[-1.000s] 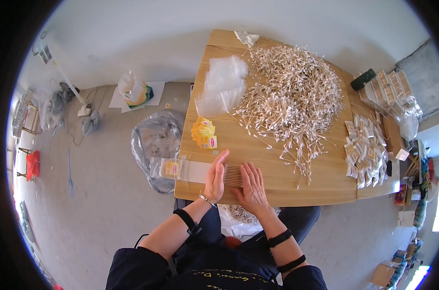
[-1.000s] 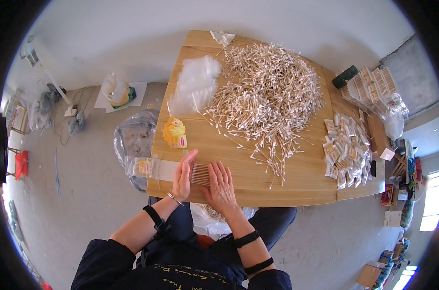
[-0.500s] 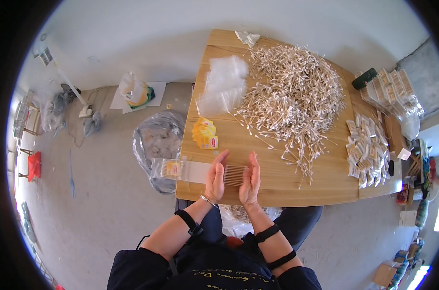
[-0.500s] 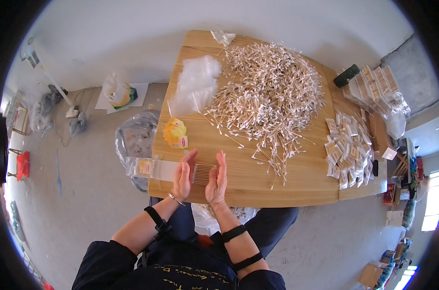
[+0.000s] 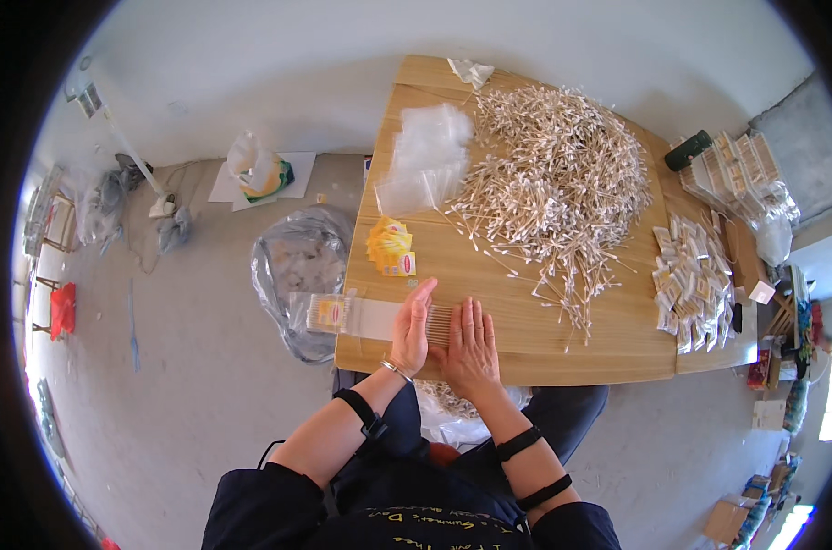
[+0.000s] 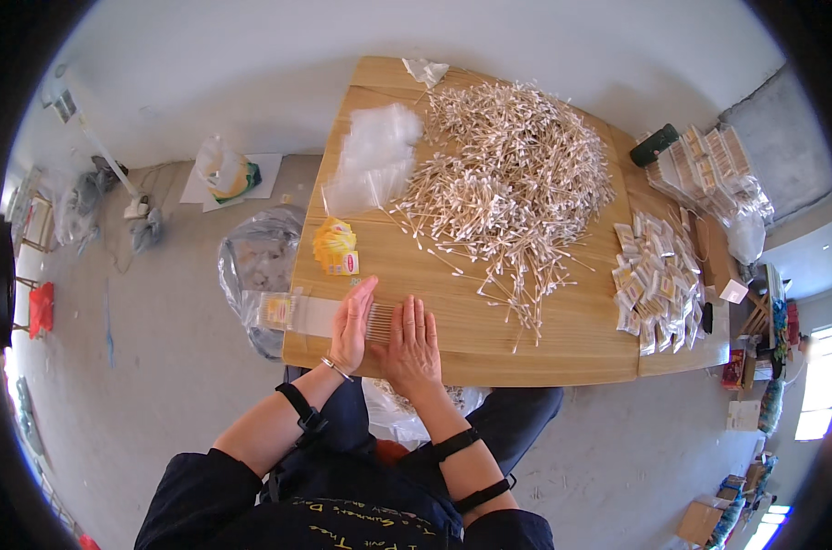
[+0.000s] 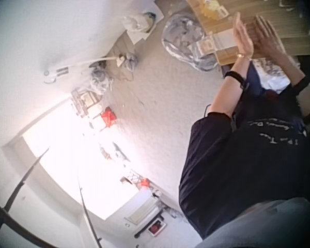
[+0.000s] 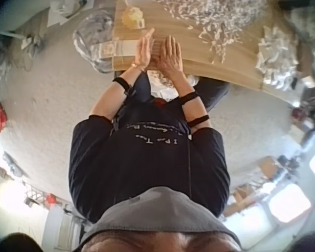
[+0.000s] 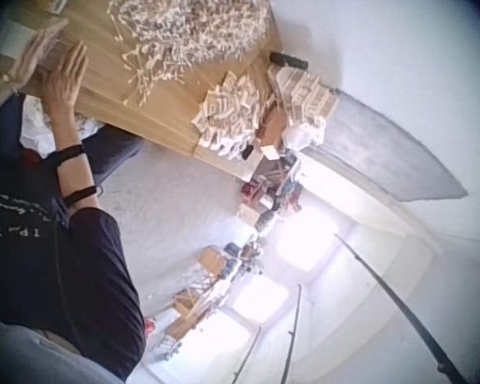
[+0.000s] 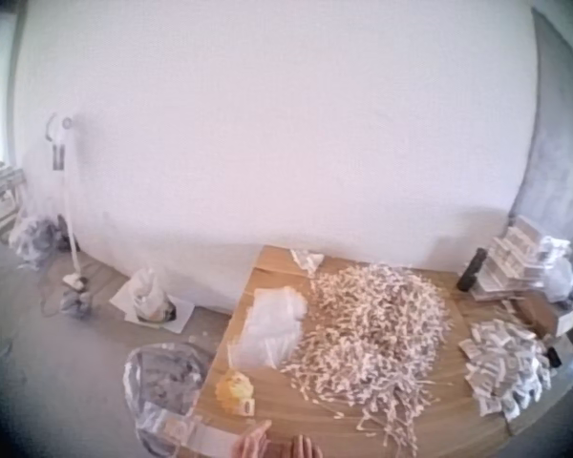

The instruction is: Gathering loose cotton swabs from a pile and placing them into small clear plastic bags.

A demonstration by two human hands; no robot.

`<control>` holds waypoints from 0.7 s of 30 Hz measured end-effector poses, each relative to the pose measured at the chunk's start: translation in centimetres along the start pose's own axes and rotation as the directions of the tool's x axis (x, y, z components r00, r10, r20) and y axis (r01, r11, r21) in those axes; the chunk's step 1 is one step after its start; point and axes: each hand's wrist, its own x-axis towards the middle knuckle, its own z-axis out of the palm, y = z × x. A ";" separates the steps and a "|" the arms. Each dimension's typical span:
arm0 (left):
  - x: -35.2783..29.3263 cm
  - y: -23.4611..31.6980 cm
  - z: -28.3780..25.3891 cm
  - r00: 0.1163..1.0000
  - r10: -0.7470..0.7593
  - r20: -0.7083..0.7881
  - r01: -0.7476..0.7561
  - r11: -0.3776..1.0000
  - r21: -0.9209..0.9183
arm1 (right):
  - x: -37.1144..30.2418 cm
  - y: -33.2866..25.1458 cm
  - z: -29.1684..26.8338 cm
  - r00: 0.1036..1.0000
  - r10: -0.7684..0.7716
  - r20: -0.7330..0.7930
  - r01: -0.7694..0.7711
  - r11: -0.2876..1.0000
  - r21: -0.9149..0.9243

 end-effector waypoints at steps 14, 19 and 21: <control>-1.3 5.0 -3.1 0.944 -0.174 0.280 -0.041 0.781 0.623 | 0.0 0.3 0.3 0.993 -0.043 -0.108 0.045 0.999 0.021; -5.7 7.1 -2.5 0.841 -0.132 0.525 -0.464 0.324 0.824 | -0.1 0.2 0.4 0.996 -0.050 -0.071 0.050 0.999 -0.010; -5.7 7.1 -1.9 0.845 -0.166 0.509 -0.451 0.292 0.844 | 0.1 0.4 0.7 0.998 -0.023 -0.062 0.023 1.000 -0.009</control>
